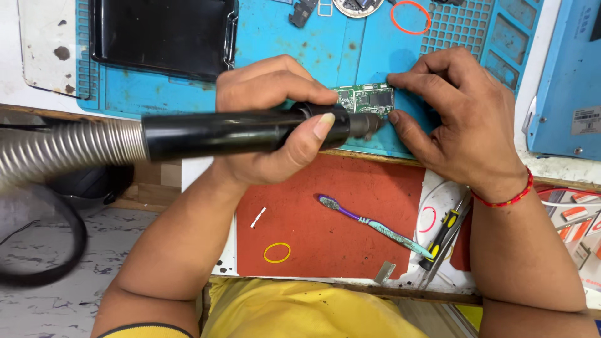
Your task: The person uses a hot air gun to heat a small green circuit board held on a blue mat. They repeatedly direct the hot air at specific components while stabilizing the board with their other hand.
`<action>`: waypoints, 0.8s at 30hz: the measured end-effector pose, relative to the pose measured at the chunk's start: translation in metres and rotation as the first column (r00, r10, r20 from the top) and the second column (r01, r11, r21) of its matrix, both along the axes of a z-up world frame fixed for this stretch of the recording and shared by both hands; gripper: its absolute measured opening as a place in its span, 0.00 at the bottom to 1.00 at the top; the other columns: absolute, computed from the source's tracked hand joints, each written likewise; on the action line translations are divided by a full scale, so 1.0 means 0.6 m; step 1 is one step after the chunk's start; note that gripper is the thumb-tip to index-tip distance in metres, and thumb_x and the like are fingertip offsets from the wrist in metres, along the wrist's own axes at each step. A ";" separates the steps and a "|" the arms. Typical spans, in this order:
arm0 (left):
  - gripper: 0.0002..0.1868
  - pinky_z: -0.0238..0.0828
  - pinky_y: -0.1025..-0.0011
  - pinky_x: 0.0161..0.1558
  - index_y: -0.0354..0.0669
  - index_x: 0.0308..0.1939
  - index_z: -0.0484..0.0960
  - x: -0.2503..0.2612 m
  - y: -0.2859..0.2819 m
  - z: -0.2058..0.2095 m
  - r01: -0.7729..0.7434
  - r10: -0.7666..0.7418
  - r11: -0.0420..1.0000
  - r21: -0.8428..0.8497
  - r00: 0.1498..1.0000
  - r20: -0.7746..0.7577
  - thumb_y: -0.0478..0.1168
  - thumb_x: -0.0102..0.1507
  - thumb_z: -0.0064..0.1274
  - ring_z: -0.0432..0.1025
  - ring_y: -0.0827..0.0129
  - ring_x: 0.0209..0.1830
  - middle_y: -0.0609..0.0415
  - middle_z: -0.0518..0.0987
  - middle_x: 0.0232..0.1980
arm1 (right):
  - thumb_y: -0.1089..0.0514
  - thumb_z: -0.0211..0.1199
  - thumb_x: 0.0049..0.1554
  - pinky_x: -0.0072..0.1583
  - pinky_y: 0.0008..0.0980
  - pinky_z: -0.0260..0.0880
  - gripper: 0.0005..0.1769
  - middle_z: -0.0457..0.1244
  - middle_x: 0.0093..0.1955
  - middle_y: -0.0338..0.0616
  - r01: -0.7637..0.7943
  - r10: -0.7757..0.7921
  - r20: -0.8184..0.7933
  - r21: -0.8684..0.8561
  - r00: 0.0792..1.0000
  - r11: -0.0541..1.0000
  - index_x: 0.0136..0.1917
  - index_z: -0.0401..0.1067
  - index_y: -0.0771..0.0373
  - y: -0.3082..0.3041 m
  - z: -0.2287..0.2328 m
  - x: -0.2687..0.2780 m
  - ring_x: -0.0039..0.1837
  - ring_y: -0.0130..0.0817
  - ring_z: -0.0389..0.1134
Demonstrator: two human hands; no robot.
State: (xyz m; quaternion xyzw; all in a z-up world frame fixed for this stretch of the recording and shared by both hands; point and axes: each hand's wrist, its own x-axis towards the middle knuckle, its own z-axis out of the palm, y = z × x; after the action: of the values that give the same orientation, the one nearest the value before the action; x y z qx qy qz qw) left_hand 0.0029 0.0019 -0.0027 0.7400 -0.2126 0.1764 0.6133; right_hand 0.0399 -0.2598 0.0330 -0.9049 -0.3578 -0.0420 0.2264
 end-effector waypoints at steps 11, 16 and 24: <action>0.14 0.74 0.75 0.40 0.37 0.45 0.83 0.000 -0.002 0.003 -0.065 0.062 0.997 -0.050 0.997 -0.055 0.46 0.69 0.56 0.78 0.69 0.36 0.48 0.82 0.42 | 0.60 0.73 0.52 0.49 0.39 0.70 0.20 0.63 0.53 0.48 0.011 -0.011 -0.006 -0.006 1.000 1.000 0.58 0.76 0.62 0.001 0.000 -0.001 0.50 0.44 0.68; 0.16 0.76 0.74 0.43 0.36 0.46 0.82 -0.006 -0.010 0.000 -0.128 0.127 0.989 -0.070 0.992 -0.017 0.48 0.72 0.56 0.78 0.69 0.39 0.47 0.82 0.42 | 0.60 0.73 0.53 0.50 0.39 0.70 0.19 0.63 0.53 0.47 0.003 -0.003 -0.005 -0.011 1.000 1.000 0.58 0.76 0.62 0.000 0.000 0.000 0.51 0.45 0.68; 0.17 0.75 0.76 0.39 0.35 0.45 0.83 -0.001 -0.004 0.003 -0.055 0.053 0.996 -0.076 0.998 -0.030 0.49 0.70 0.56 0.78 0.69 0.35 0.48 0.82 0.41 | 0.59 0.73 0.53 0.50 0.39 0.70 0.20 0.63 0.54 0.48 0.010 -0.010 -0.023 -0.002 1.000 1.000 0.58 0.76 0.62 -0.003 -0.002 0.000 0.51 0.44 0.68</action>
State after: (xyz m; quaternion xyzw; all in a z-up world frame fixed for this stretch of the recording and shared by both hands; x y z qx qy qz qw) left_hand 0.0024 -0.0002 -0.0011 0.7238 -0.1773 0.1906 0.6391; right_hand 0.0399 -0.2613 0.0320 -0.9073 -0.3509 -0.0324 0.2293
